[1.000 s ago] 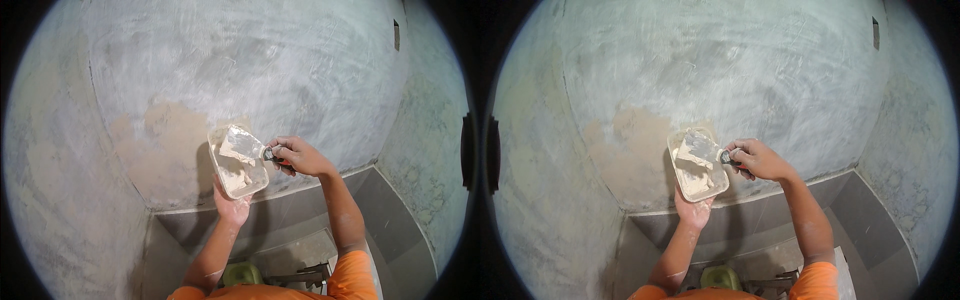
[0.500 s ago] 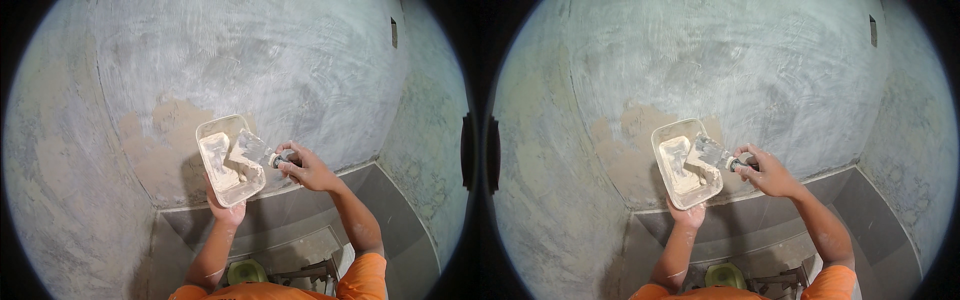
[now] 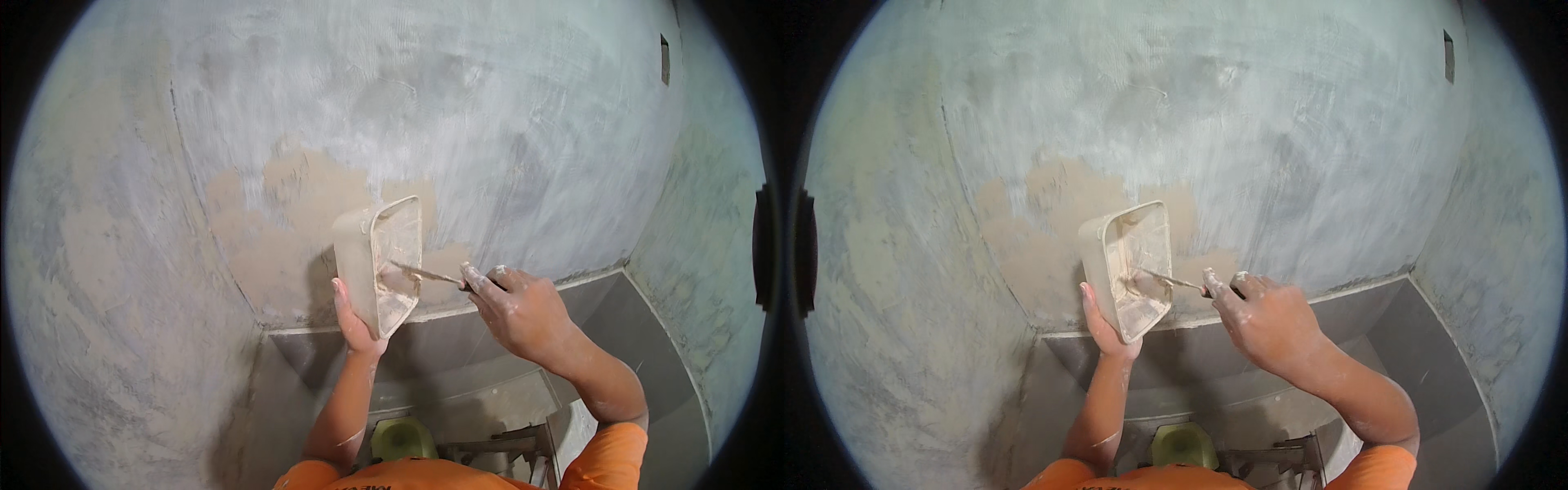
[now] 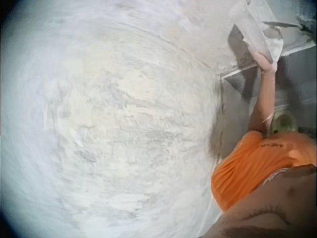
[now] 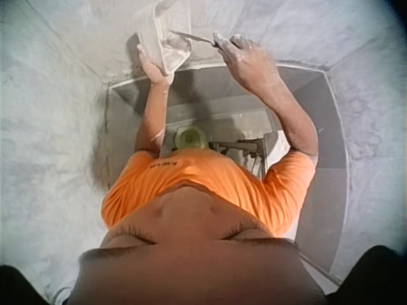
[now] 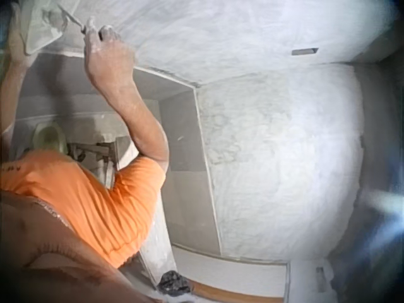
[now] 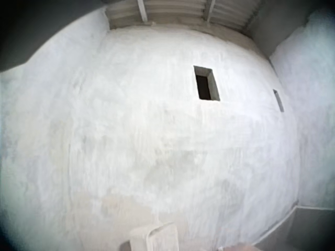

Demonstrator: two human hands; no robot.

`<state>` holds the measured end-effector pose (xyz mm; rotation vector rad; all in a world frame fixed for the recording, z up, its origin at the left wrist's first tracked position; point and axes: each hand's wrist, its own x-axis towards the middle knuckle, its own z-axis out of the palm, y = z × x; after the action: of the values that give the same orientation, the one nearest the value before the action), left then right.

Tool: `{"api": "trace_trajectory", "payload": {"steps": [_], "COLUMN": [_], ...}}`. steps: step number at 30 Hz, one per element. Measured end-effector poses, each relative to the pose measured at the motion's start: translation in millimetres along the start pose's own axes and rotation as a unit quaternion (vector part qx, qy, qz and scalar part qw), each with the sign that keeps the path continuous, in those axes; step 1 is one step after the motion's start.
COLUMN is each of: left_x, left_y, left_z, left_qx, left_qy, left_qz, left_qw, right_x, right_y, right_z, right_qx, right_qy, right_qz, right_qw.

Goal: The person patches a wall by scooping plaster from a container with a putty knife and spreading it over a damaged area of the wall.

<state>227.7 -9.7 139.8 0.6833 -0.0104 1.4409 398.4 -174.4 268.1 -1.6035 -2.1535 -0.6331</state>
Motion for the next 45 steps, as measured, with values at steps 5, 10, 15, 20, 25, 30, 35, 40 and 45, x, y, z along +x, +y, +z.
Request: {"api": "trace_trajectory", "payload": {"steps": [5, 10, 15, 20, 25, 30, 35, 40, 45], "left_x": [0, -1, -1, 5, 5, 1, 5, 11, 11], "left_y": [-5, -11, -14, -14, -31, -31, -38, -41, -48], "left_z": [-2, 4, 4, 14, 4, 7, 2, -3, -9], "left_qx": [-0.066, -0.059, -0.039, -0.058, -0.051, -0.068, -0.077, -0.079, -0.104], "left_qy": [-0.024, -0.006, 0.006, 0.032, 0.041, 0.005, 0.037, 0.01, 0.004], "left_qz": [-0.005, 0.031, 0.017, 0.009, -0.047, -0.036, -0.051, -0.044, -0.056], "left_qw": [0.998, 0.998, 0.999, 0.998, 0.997, 0.997, 0.995, 0.996, 0.993], "right_x": [-7, -15, -8, -16, 0, 7, -3, -12, -10], "right_y": [0, -5, -2, -11, -18, -14, -11, -18, -36], "right_z": [23, 40, 34, 59, 46, 37, 57, 73, 66], "right_qx": [-0.094, -0.025, -0.036, 0.024, 0.171, 0.118, -0.084, 0.0, 0.075], "right_qy": [-0.005, -0.049, -0.021, -0.076, -0.139, -0.034, -0.007, -0.125, -0.197], "right_qz": [0.024, 0.024, 0.042, 0.101, 0.131, 0.07, 0.064, 0.109, 0.146], "right_qw": [0.995, 0.998, 0.998, 0.992, 0.967, 0.99, 0.994, 0.986, 0.967]}}
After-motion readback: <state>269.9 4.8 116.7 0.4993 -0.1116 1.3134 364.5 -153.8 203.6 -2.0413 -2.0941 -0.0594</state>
